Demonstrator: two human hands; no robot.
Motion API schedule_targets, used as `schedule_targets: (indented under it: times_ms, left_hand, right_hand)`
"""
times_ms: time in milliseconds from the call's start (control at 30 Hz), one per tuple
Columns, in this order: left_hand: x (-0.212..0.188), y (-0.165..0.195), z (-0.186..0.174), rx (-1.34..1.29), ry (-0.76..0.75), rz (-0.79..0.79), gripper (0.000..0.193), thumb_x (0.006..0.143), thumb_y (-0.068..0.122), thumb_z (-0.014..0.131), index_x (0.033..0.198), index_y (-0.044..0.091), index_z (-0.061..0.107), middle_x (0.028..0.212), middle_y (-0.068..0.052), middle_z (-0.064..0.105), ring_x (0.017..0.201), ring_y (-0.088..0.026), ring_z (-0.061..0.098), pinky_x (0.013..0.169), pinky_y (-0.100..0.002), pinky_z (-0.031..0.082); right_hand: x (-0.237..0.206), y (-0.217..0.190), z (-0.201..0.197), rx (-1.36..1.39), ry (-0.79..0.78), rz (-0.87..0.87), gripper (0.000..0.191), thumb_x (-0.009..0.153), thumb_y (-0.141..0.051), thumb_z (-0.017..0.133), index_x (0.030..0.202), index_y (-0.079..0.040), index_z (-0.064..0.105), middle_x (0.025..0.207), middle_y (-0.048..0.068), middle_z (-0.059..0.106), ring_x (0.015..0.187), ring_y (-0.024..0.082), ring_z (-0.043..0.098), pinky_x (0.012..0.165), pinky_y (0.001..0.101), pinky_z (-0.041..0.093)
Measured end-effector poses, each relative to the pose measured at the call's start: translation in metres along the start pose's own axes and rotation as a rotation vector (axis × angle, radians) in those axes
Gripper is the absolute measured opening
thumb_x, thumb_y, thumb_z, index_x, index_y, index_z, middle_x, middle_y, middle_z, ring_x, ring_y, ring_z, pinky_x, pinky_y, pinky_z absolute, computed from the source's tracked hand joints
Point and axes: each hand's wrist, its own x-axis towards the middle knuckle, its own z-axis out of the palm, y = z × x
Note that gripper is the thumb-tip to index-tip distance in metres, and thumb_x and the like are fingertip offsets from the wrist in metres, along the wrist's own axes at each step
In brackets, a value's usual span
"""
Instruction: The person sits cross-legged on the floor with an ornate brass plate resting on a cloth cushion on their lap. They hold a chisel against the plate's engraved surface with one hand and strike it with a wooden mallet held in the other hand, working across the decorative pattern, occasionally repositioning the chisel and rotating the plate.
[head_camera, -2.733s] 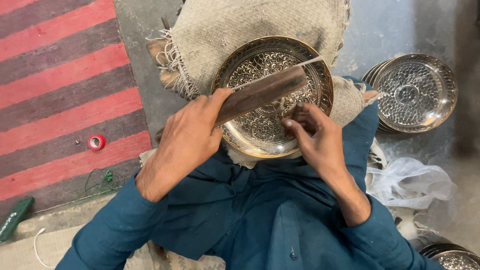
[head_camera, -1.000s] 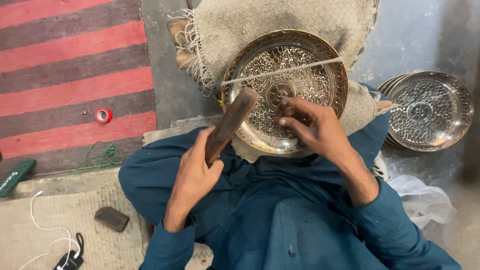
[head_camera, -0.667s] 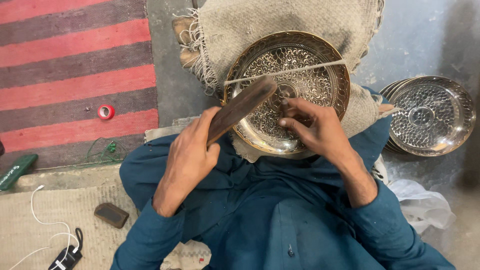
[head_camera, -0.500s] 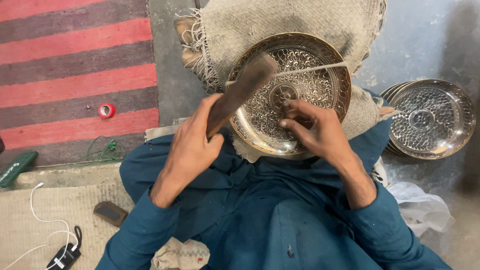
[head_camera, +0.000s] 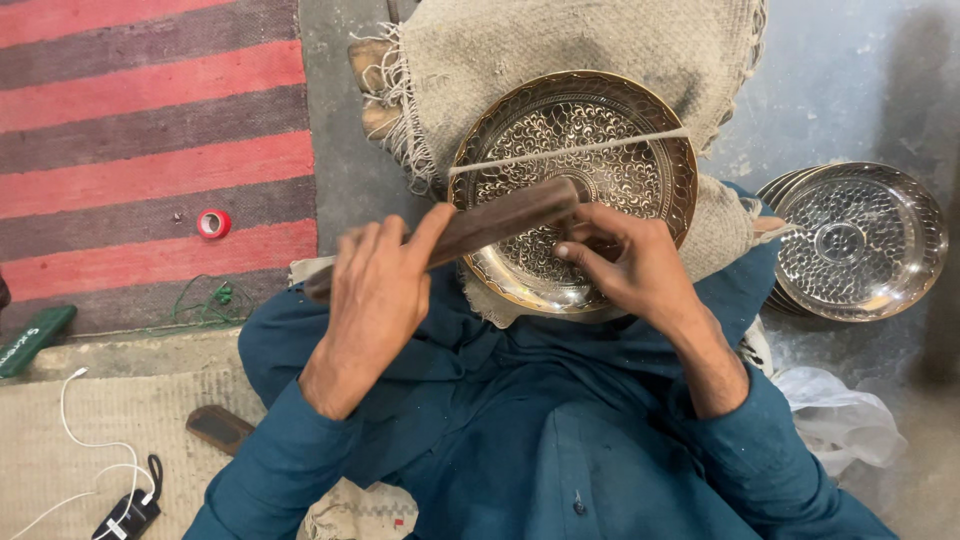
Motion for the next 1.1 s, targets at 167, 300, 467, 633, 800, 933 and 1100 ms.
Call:
schedule_targets:
  times_ms: [167,300,467,633,800,933,1100]
  left_hand:
    - [-0.0018,0.0016,0.0013,-0.170,-0.012,-0.022,0.082,0.078,-0.001,0.068,0.154,0.015,0.041,0.106,-0.019,0.060,0.098,-0.042,0.061,0.085,-0.051,0.049]
    - [-0.0023,0.0016,0.0028,-0.167,0.017,-0.019,0.083,0.079,0.000,0.068,0.155,0.017,0.040,0.105,-0.018,0.059,0.098,-0.041,0.061,0.085,-0.051,0.049]
    - [-0.0022,-0.0001,0.0031,-0.015,0.030,0.015,0.083,0.079,0.000,0.069,0.155,0.022,0.041,0.100,-0.017,0.058,0.096,-0.040,0.062,0.088,-0.051,0.049]
    - [-0.0022,-0.0001,0.0045,0.100,0.043,0.026,0.082,0.079,-0.001,0.071,0.152,0.024,0.045,0.096,-0.016,0.058,0.095,-0.039,0.062,0.090,-0.050,0.049]
    - [-0.0019,0.0000,0.0069,-0.025,0.082,0.031,0.080,0.078,0.000,0.071,0.152,0.019,0.045,0.099,-0.016,0.057,0.096,-0.039,0.059,0.088,-0.050,0.047]
    - [-0.0014,-0.0008,0.0078,-0.219,0.094,0.029,0.082,0.078,0.001,0.069,0.154,0.014,0.041,0.106,-0.016,0.057,0.100,-0.039,0.058,0.089,-0.049,0.046]
    - [-0.0001,-0.0025,0.0074,-0.014,0.075,0.060,0.080,0.077,0.000,0.071,0.152,0.016,0.048,0.097,-0.015,0.054,0.093,-0.037,0.057,0.087,-0.050,0.045]
  right_hand:
    - [0.0004,-0.0012,-0.0004,0.023,0.005,-0.034,0.038,0.090,-0.013,0.078,0.125,-0.004,0.068,0.102,0.008,0.079,0.095,0.015,0.077,0.085,0.0318,0.062]
    - [0.0007,-0.0008,-0.0021,-0.014,0.011,-0.034,0.040,0.089,-0.014,0.078,0.126,-0.005,0.068,0.100,0.009,0.080,0.093,0.016,0.077,0.084,0.0317,0.062]
    - [0.0015,0.0000,-0.0029,-0.012,0.003,-0.059,0.038,0.089,-0.014,0.078,0.125,-0.005,0.068,0.101,0.009,0.079,0.095,0.016,0.077,0.086,0.0323,0.062]
    - [0.0036,-0.0005,-0.0044,-0.050,-0.035,-0.049,0.037,0.089,-0.016,0.077,0.124,-0.008,0.070,0.100,0.007,0.080,0.092,0.016,0.077,0.083,0.0323,0.062]
    - [0.0027,-0.0021,-0.0040,-0.041,-0.029,-0.014,0.034,0.089,-0.017,0.077,0.121,-0.008,0.071,0.097,0.006,0.080,0.087,0.015,0.077,0.076,0.0330,0.061]
    - [0.0020,-0.0036,-0.0047,-0.015,-0.018,-0.055,0.035,0.090,-0.016,0.077,0.122,-0.006,0.069,0.097,0.007,0.080,0.090,0.015,0.077,0.080,0.0322,0.061]
    - [0.0019,-0.0054,-0.0058,-0.040,-0.034,0.011,0.036,0.089,-0.016,0.077,0.124,-0.007,0.069,0.093,0.008,0.080,0.084,0.017,0.077,0.076,0.0327,0.060]
